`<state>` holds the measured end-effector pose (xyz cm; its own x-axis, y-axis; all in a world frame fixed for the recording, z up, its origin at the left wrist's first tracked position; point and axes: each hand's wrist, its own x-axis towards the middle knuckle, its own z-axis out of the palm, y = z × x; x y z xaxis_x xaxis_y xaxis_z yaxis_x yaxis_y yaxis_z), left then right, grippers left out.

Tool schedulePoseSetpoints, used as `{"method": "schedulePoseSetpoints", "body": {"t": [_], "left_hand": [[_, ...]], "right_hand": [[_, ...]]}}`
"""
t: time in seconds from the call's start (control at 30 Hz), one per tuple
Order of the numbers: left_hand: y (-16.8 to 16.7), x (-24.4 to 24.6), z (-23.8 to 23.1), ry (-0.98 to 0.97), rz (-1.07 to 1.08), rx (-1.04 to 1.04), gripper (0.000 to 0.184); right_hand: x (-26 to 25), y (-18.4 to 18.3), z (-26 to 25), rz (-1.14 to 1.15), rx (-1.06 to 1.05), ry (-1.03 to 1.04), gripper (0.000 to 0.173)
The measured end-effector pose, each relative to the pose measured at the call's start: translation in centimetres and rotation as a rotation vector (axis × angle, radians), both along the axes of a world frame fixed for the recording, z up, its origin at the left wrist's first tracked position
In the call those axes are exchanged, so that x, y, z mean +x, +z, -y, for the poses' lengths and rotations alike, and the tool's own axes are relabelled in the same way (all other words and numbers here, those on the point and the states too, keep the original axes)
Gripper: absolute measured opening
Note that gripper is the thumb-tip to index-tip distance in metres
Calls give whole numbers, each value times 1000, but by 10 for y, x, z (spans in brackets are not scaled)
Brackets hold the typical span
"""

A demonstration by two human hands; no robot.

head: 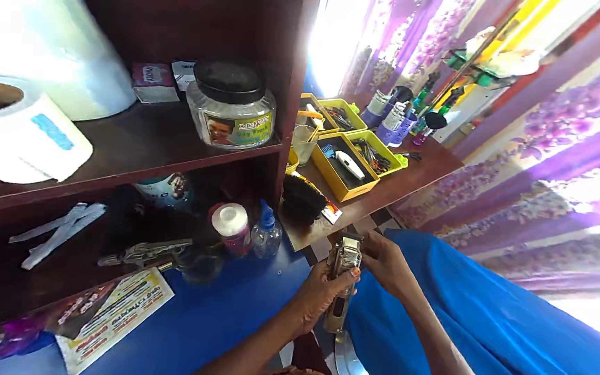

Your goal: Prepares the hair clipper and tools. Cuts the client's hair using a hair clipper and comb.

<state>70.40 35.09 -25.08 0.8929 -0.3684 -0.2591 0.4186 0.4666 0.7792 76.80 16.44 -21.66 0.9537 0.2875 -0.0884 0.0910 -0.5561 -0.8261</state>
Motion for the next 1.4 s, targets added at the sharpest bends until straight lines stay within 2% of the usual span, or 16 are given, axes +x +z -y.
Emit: {"method": "schedulePoseSetpoints", "body": {"t": [0.1,0.2,0.27,0.37,0.43,0.5,0.57,0.67,0.73,0.8,0.9,0.97,1.07,1.13,1.3,1.4], "left_hand": [[3,-5,7,90,-17,116,39],[1,-6,16,105,69,417,46],[5,-9,23,-7,211,673,53],[7,-14,34,-205,368,860,61],[7,-10,37,-319,390,856,69],[4,-1,35,-310,364,743,70],[0,9,32,-169,294,632,57],[6,32,35,103,167,516,21],[14,46,40,147,166,440,13],[21,56,46,150,191,375,18],[27,71,53,154,170,296,45],[29,80,56,163,94,271,62],[28,86,60,235,5,317,27],[25,87,64,269,-8,356,15],[19,85,64,268,86,391,21],[17,84,61,194,183,431,23]], "right_hand": [[-34,-13,0,159,154,-215,23],[-79,-20,-15,-7,298,-243,56],[-94,-27,-25,-86,355,-284,76],[-96,-36,-22,-156,461,-402,69],[-95,-40,-11,-188,546,-446,62],[-95,-42,3,-218,654,-540,54],[-91,-39,20,-252,778,-662,43],[-82,-36,46,-280,1039,-854,35],[-79,-35,62,-329,1294,-838,43],[-78,-36,72,-403,1430,-777,46],[-78,-29,74,-533,1139,-735,37],[-78,-21,74,-492,834,-563,36],[-74,1,65,-253,326,-354,64],[-73,11,59,-140,126,-259,70],[-65,22,46,-108,-101,-241,67],[-57,20,48,-164,-81,-254,65]]}}
